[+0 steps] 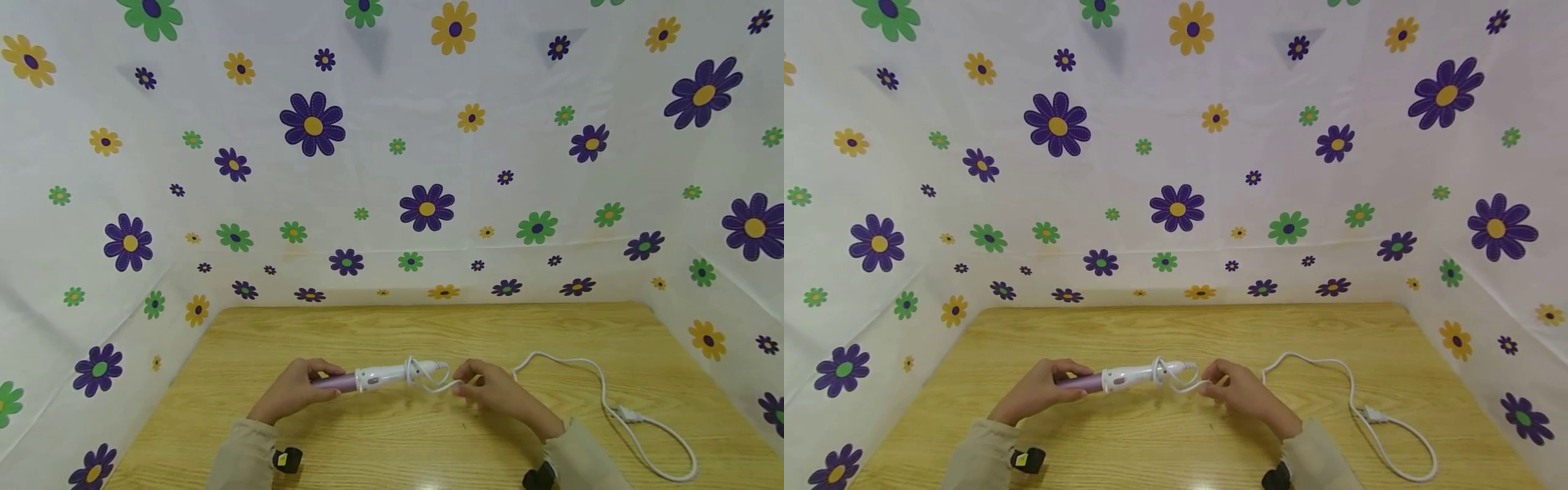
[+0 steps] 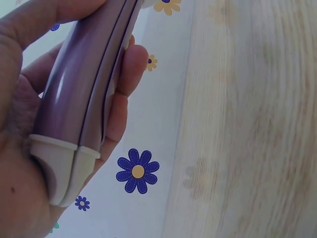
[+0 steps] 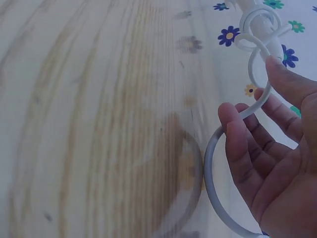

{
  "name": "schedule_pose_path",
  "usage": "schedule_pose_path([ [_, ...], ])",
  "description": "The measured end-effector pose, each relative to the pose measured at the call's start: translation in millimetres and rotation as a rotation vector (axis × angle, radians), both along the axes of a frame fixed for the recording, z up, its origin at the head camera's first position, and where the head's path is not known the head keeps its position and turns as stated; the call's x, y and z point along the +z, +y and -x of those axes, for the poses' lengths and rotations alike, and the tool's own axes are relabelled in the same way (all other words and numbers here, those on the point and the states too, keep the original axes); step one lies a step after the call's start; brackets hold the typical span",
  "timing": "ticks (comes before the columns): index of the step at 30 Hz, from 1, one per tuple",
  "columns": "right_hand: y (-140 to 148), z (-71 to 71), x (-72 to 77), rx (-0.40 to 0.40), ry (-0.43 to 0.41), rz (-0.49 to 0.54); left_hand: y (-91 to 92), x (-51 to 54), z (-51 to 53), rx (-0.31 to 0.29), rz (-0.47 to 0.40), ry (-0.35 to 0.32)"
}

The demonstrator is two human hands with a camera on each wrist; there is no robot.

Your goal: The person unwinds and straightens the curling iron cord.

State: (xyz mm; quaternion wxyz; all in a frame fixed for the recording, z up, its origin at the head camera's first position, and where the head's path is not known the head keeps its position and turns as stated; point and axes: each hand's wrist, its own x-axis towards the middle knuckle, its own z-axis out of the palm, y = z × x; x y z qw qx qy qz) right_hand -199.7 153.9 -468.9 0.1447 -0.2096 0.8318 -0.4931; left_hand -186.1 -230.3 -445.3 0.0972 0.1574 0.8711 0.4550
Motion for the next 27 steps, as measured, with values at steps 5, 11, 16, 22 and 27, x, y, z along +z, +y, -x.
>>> schedule_pose_path([
  [5, 4, 0.7, -0.3, -0.022, 0.076, -0.064, -0.9, 0.6, -1.0, 0.006, -0.014, -0.008],
  [11, 5, 2.5, 0.2, -0.084, 0.130, -0.157, 0.0, 2.2, -3.6, -0.003, -0.005, -0.001],
  [16, 5, 4.6, 0.6, -0.200, 0.134, -0.189, -0.5, 1.4, -5.2, -0.014, -0.011, -0.016],
  [22, 11, 7.0, 4.3, -0.311, 0.093, -0.098, -3.6, -1.1, -4.1, -0.020, -0.002, -0.016],
  [27, 23, 6.4, 14.3, -0.319, 0.024, 0.059, -3.8, -1.3, -3.2, -0.017, 0.029, -0.016],
])
